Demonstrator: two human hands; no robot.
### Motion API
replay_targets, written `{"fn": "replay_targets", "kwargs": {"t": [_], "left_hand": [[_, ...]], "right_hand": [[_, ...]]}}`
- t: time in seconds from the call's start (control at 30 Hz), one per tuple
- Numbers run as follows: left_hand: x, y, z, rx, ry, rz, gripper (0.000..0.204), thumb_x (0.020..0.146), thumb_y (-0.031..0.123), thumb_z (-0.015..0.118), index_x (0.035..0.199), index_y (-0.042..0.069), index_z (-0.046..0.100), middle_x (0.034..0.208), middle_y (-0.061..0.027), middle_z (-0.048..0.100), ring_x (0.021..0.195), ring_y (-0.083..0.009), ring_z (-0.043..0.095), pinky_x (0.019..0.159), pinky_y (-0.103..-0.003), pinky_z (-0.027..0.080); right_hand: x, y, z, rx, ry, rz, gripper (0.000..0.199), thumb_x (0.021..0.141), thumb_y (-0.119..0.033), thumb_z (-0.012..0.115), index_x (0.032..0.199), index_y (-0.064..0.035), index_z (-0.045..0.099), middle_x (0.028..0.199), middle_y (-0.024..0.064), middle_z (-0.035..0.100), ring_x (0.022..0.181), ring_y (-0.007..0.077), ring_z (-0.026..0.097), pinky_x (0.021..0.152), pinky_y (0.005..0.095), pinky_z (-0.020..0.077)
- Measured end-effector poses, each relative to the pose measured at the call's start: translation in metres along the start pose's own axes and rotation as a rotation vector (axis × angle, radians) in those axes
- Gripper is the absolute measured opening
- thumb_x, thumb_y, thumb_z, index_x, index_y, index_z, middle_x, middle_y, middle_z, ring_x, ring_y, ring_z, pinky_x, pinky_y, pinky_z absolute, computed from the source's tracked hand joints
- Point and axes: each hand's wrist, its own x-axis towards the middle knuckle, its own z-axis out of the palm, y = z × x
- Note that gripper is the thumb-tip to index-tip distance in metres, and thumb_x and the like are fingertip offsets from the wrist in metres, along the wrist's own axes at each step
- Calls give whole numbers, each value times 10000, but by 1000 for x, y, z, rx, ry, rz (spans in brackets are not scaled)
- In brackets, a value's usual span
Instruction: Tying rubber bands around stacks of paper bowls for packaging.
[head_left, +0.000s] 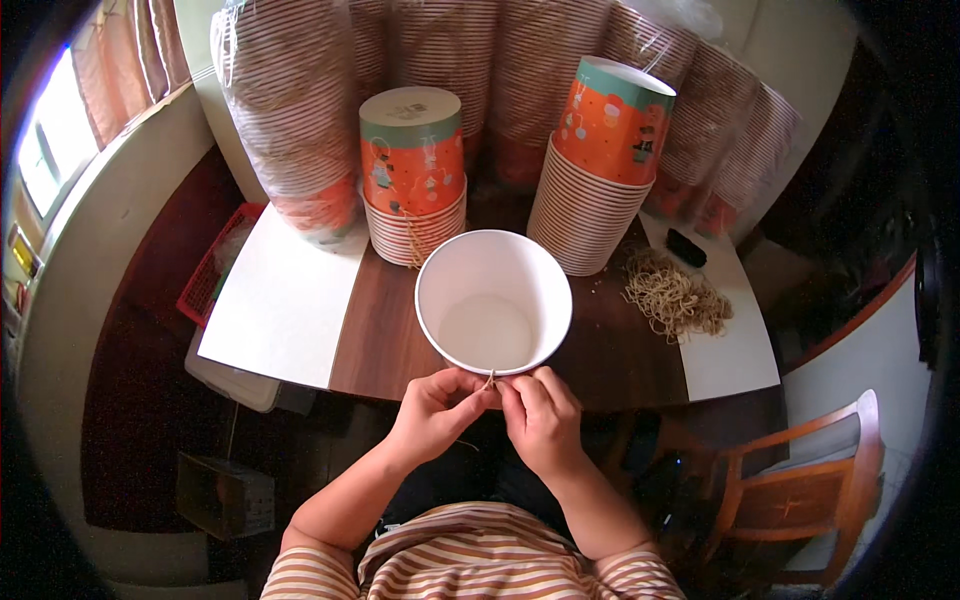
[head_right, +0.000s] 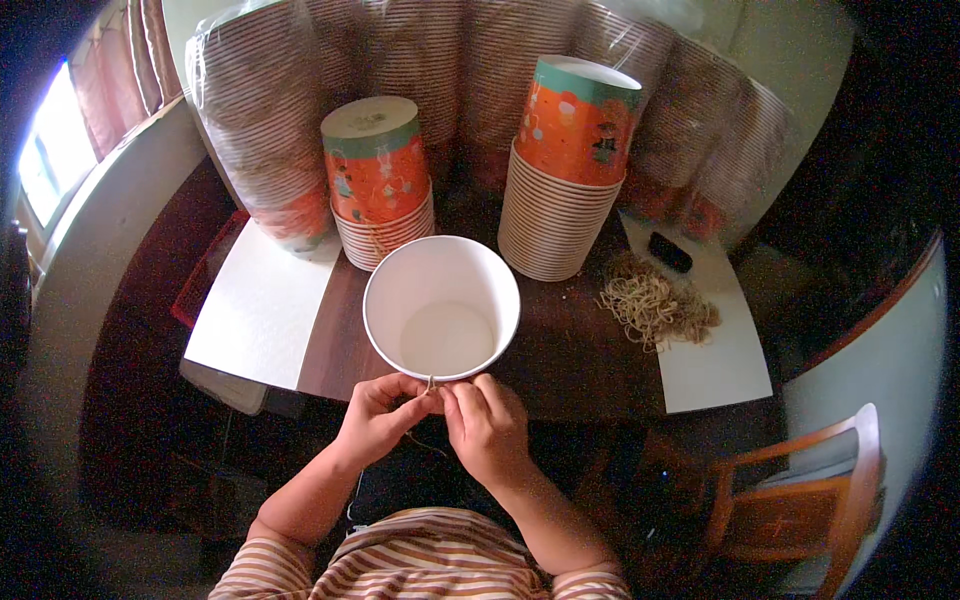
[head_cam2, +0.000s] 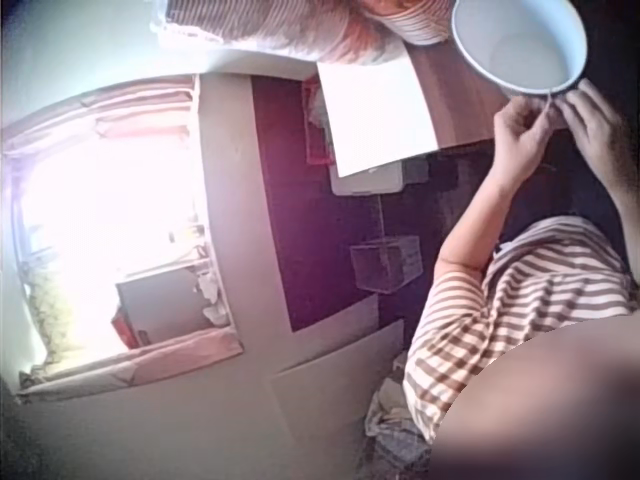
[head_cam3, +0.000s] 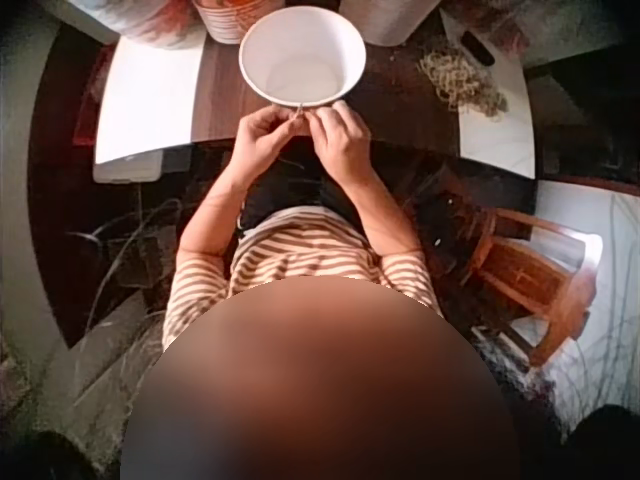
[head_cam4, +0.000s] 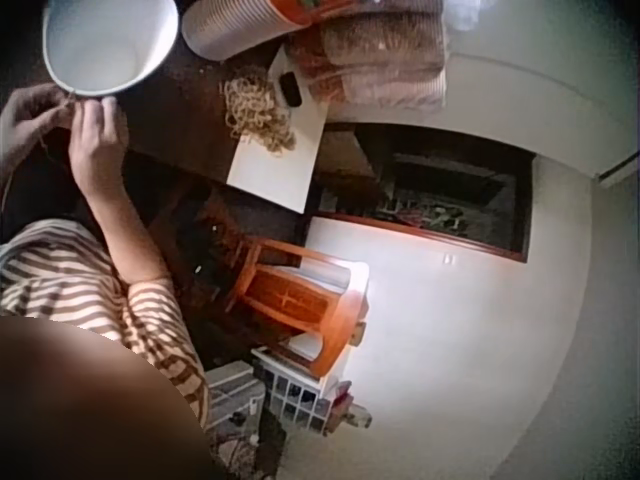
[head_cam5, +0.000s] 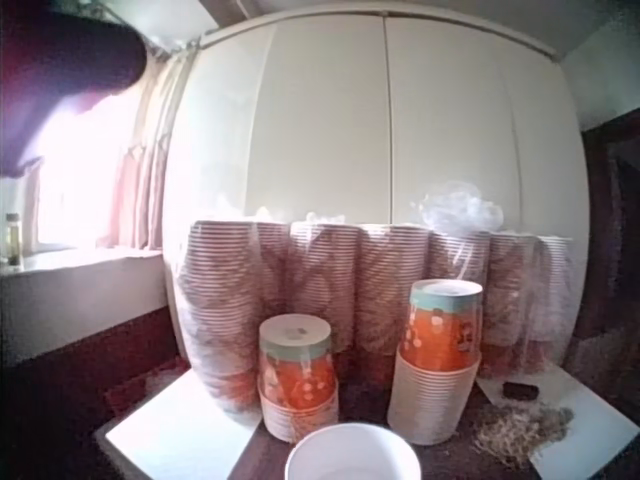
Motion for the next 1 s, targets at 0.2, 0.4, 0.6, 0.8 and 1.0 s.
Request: {"fn": "replay_targets", "kwargs": {"t": [0.2, 0.4, 0.6, 0.8, 1.0], "left_hand": [[-2, -4, -5, -283, -32, -234, 148, 855, 121, 622, 874, -24, 642, 795, -27, 636, 701, -43, 532, 608, -186, 429], [-4, 14, -1, -174, 30, -235, 150, 848, 127, 631, 857, -21, 651, 771, -21, 635, 683, -40, 539, 598, -174, 430], [-4, 17, 1, 87, 84, -227, 158, 841, 114, 639, 851, -44, 642, 774, -30, 647, 688, -45, 560, 611, -187, 457], [-4, 6, 2, -63, 150, -82, 128, 831, 95, 651, 833, -31, 633, 745, -30, 637, 665, -62, 558, 602, -191, 456], [-6, 4, 10, 369, 237, 281, 122, 774, 2, 662, 876, -14, 598, 825, -73, 631, 671, -78, 565, 566, -201, 457]], "right_hand": [[-6, 2, 12, 608, -101, 535, 120, 827, -62, 592, 903, 11, 649, 818, 86, 664, 723, 155, 638, 651, 276, 499], [-6, 4, 10, 1109, -205, 712, 155, 869, -91, 572, 946, 17, 653, 859, 56, 668, 756, 87, 605, 688, 230, 501], [-7, 0, 14, 1022, -121, 621, 156, 876, -119, 563, 925, -2, 653, 862, 42, 659, 755, 87, 603, 703, 233, 498], [-4, 2, 15, 1540, -195, 995, 159, 849, -134, 568, 955, -34, 633, 875, 43, 643, 768, 110, 590, 732, 255, 480], [-11, 10, 19, 1620, -171, 1051, 133, 850, -122, 570, 938, -46, 635, 836, 25, 637, 709, 93, 558, 687, 237, 468]]}}
